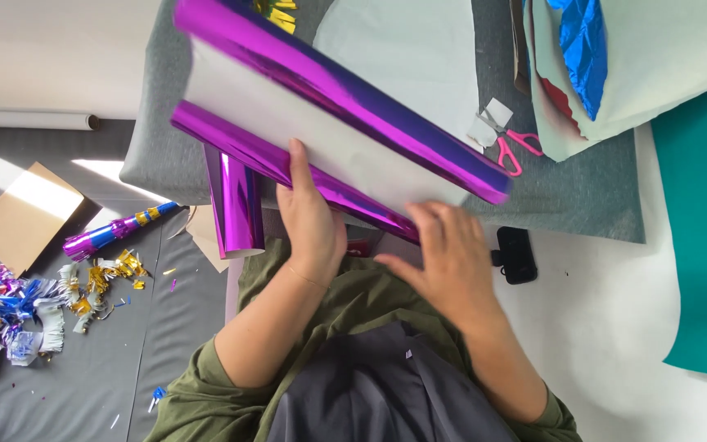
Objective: Cutting and folding purple metallic foil to create decorative fringe for party hats.
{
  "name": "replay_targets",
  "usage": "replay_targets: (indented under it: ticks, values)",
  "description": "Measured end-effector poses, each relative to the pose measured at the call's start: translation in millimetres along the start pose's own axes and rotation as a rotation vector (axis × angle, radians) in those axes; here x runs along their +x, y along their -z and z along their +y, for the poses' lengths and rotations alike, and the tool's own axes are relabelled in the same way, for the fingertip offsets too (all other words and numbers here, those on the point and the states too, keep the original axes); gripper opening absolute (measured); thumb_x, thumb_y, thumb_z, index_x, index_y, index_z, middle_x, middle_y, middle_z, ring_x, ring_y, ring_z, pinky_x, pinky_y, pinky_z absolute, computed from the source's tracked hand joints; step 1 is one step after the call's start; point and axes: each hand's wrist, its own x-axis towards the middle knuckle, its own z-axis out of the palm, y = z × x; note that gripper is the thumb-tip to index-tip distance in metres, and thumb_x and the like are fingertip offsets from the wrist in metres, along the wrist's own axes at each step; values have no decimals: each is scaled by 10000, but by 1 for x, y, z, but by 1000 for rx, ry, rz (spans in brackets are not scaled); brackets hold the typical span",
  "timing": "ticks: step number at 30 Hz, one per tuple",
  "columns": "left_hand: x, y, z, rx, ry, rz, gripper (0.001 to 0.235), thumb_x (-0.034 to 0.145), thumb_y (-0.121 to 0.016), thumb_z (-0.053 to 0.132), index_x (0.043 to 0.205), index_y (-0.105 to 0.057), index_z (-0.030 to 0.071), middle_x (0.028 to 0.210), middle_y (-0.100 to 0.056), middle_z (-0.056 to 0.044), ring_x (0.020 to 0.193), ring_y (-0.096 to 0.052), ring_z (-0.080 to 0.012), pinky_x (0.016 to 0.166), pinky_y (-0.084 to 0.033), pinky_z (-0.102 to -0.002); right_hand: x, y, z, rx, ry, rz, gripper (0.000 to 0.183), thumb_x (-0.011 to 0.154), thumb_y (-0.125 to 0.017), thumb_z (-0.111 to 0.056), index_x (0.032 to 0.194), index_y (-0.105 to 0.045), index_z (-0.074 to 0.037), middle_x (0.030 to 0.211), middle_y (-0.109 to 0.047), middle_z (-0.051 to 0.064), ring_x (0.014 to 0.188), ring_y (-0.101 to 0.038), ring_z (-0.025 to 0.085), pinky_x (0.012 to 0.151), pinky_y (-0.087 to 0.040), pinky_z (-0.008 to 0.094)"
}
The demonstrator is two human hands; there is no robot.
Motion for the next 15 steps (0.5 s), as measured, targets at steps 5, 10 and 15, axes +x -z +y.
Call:
replay_targets:
  ticks: [5,10,15]
  values:
    - [-3,-11,-1,-56,49,20,337,1031,-603,408,1062,-543,78,925,-692,-124,882,-744,-307,817,-611,-500,-3,-15,-17,-153,109,200,453,904,-790,-221,1307,-604,-132,1089,-584,73,905,-654,201,766,-545,341]
    - [1,6,-10,-29,82,-50,337,987,-686,389,1074,-542,97,941,-690,-113,894,-734,-288,835,-606,-513,0,0,-19,2,68,250,206,981,-714,-212,1153,-725,-99,979,-631,32,798,-646,174,716,-566,321]
    - [-6,-3,-9,-1,127,-158,356,962,-712,405,1051,-549,102,938,-687,-104,903,-730,-290,832,-603,-545,8,12,-24,383,-128,220,172,1016,-664,-190,1090,-755,-63,870,-713,46,741,-675,234,695,-566,341]
